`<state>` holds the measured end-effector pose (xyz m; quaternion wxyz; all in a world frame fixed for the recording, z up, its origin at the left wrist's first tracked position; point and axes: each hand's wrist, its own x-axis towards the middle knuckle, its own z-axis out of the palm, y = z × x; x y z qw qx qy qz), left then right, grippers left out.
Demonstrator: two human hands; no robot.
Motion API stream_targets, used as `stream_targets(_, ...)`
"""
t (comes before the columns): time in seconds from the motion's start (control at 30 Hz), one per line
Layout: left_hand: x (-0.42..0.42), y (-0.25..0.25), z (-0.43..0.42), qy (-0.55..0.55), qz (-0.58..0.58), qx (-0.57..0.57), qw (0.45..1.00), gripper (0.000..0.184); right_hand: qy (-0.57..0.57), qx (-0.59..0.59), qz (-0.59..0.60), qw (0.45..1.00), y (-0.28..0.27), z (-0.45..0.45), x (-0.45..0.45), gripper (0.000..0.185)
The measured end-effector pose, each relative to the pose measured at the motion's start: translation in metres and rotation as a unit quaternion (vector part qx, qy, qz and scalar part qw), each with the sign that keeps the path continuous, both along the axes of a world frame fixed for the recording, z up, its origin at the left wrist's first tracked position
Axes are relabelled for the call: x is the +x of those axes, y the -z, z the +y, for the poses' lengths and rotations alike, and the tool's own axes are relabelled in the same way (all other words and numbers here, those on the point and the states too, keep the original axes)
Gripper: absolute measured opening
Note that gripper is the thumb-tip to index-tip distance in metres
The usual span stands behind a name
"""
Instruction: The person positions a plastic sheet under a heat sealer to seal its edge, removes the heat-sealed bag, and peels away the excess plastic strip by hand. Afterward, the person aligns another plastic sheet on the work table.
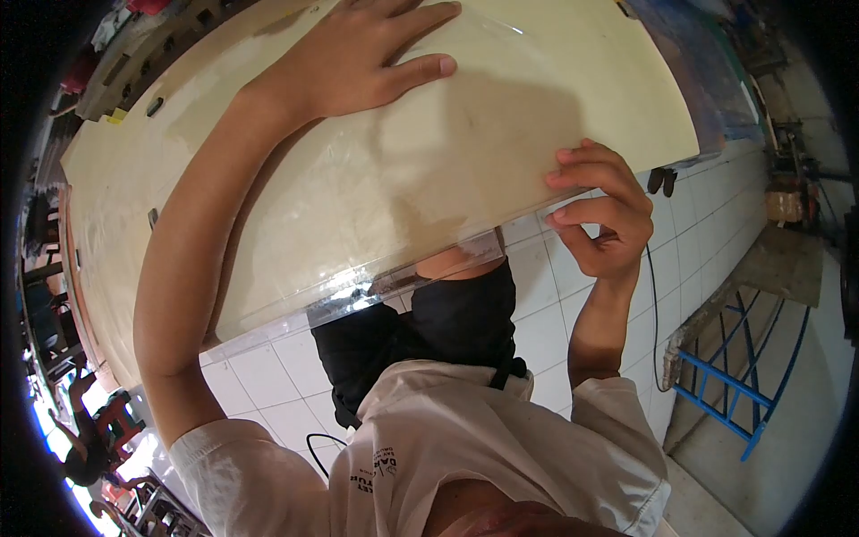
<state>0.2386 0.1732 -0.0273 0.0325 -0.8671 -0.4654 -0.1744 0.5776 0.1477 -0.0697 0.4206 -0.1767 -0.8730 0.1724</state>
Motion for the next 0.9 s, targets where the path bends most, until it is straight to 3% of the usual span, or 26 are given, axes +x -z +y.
stream_targets(0.9, 0.005, -0.009, 0.0, 0.006, -0.043, -0.016, 0.999, 0.065, 0.004, -0.025, -0.012, 1.0, -0.012, -0.002, -0.002, 0.022)
